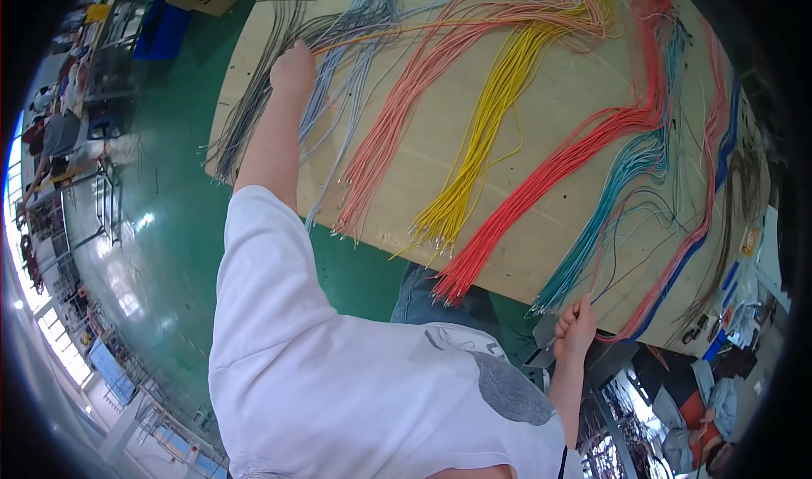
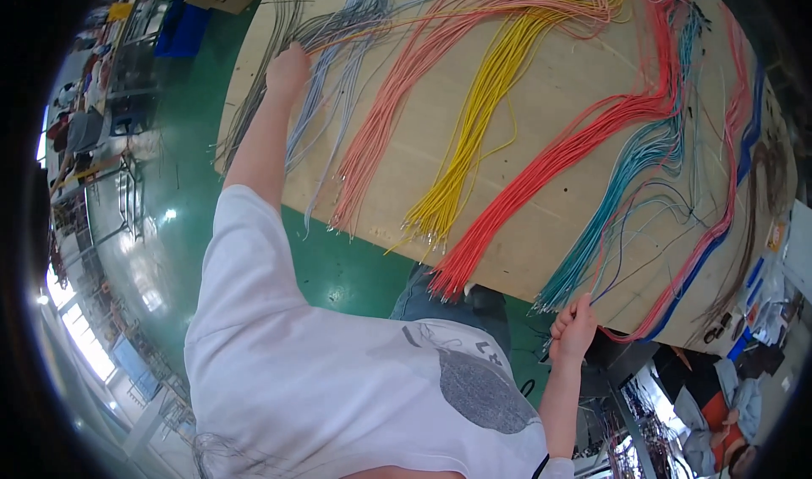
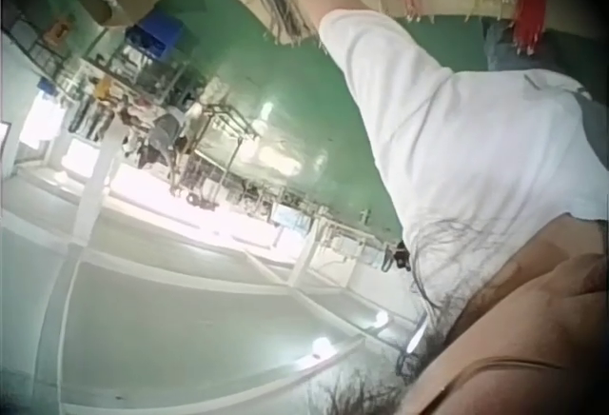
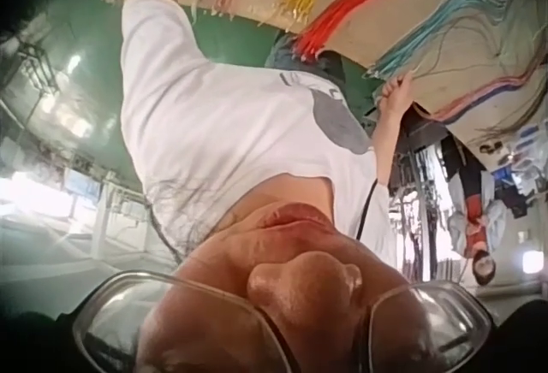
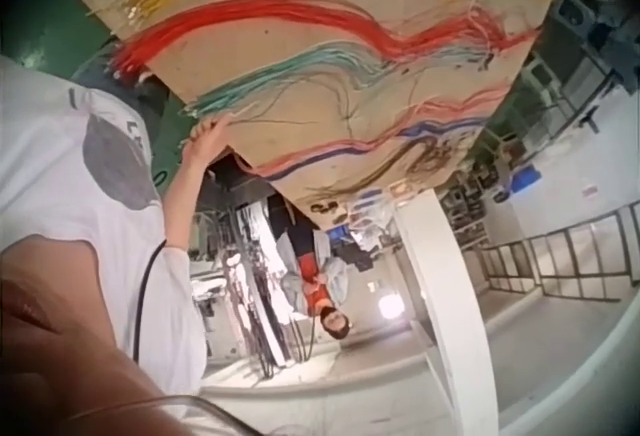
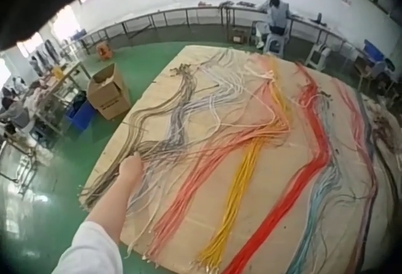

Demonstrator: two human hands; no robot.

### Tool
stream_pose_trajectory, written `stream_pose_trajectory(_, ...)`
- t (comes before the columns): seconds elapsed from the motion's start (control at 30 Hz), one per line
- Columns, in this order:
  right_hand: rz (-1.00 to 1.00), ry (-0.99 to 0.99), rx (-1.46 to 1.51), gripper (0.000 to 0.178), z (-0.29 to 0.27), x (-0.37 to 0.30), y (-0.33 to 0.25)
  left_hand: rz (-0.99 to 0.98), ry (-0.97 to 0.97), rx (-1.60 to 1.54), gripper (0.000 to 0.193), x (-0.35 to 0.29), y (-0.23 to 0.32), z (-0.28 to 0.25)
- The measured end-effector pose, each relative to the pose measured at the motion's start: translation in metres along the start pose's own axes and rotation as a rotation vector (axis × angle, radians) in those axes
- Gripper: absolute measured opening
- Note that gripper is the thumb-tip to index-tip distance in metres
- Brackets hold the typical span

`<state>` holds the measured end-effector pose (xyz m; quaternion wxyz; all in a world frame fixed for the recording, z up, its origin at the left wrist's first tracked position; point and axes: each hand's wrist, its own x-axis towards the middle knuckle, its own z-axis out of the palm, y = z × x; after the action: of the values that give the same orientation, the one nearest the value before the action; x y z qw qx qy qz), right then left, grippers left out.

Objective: Sorting and bundling various colored electrical wires into groups and inserting them into protective sleeves.

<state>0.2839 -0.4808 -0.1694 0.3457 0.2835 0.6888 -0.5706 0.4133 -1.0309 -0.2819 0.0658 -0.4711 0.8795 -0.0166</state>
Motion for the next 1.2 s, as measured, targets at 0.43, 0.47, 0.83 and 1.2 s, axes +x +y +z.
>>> stream_pose_trajectory(0.43, -0.016, 0.028, 0.106, 0.030, -0.015, 0.000, 0.007, -0.029, -0.036, -0.083, 0.013, -0.001, 0.005, -0.057)
stream_pose_trajectory(0.47, 0.011, 0.013, 0.174, 0.030, -0.021, -0.001, 0.007, -0.042, -0.017, -0.135, 0.014, -0.008, 0.017, -0.085)
stream_pose_trajectory(0.83, -0.204, -0.051, 0.469, 0.032, -0.145, -0.035, -0.024, 0.362, -1.372, -1.963, 0.014, -0.180, 0.303, -0.260)
stream_pose_trajectory(1.2, -0.750, -0.224, 0.449, 0.037, -0.403, -0.137, -0.050, 0.704, -1.698, -1.574, 0.017, -0.547, 0.557, -0.300)
